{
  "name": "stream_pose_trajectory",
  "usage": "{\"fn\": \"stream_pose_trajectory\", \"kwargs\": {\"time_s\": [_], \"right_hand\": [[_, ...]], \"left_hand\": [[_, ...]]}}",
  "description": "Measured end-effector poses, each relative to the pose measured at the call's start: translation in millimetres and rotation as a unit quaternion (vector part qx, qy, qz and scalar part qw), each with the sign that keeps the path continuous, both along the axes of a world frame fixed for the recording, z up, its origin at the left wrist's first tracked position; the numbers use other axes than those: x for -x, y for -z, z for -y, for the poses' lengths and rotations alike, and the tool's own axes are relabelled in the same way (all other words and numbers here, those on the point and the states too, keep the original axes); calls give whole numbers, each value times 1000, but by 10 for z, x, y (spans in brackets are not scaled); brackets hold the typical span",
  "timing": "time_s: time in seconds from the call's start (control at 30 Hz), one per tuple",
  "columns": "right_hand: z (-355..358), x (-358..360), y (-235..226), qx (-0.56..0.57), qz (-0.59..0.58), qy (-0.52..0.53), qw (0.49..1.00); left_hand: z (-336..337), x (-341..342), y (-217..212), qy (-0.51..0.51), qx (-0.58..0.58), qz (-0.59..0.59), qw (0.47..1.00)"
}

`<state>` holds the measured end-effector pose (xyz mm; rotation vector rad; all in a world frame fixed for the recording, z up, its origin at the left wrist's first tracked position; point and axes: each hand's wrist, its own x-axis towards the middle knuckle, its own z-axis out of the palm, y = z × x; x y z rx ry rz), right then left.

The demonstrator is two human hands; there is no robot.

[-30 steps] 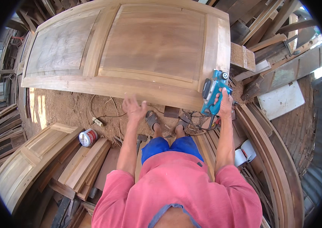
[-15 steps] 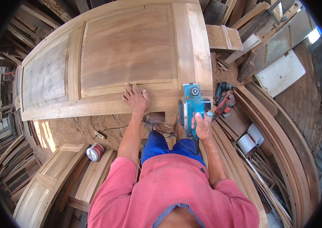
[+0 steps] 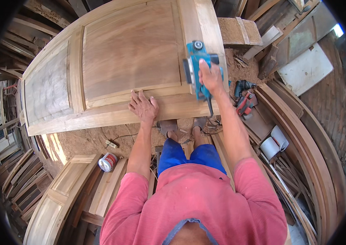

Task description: The person uses an electric planer to smooth the surface and edges of a wooden door frame, moving the tool back and forth across different sections and periodically adjusting the power cable.

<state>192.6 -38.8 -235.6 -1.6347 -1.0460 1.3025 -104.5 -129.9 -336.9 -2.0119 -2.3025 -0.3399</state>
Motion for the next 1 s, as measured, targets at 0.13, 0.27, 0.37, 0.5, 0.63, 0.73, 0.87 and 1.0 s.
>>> {"fn": "stream_pose_trajectory", "kwargs": {"time_s": [0.13,0.27,0.37,0.5,0.63,0.73,0.87,1.0], "right_hand": [[-663,-167,88,-13,-135,37,990],[-468,-211,127,5,-157,37,987],[188,-229,170,4,-111,25,994],[1316,-121,-119,17,-34,19,999],[1951,-90,-161,30,-42,32,998],[1928,-73,-95,27,-21,41,999],[1304,-96,-117,35,9,23,999],[297,-162,33,-39,22,19,999]], "left_hand": [[-46,-44,19,-5,15,22,1000],[-43,-7,10,-13,26,39,999],[-36,-21,-6,-14,35,37,999],[-22,-26,-12,-21,49,26,998],[-25,-38,14,-11,48,13,999],[-28,-44,14,-6,44,7,999],[-22,-33,7,-6,41,-2,999],[-17,-11,8,-3,31,1,1000]]}}
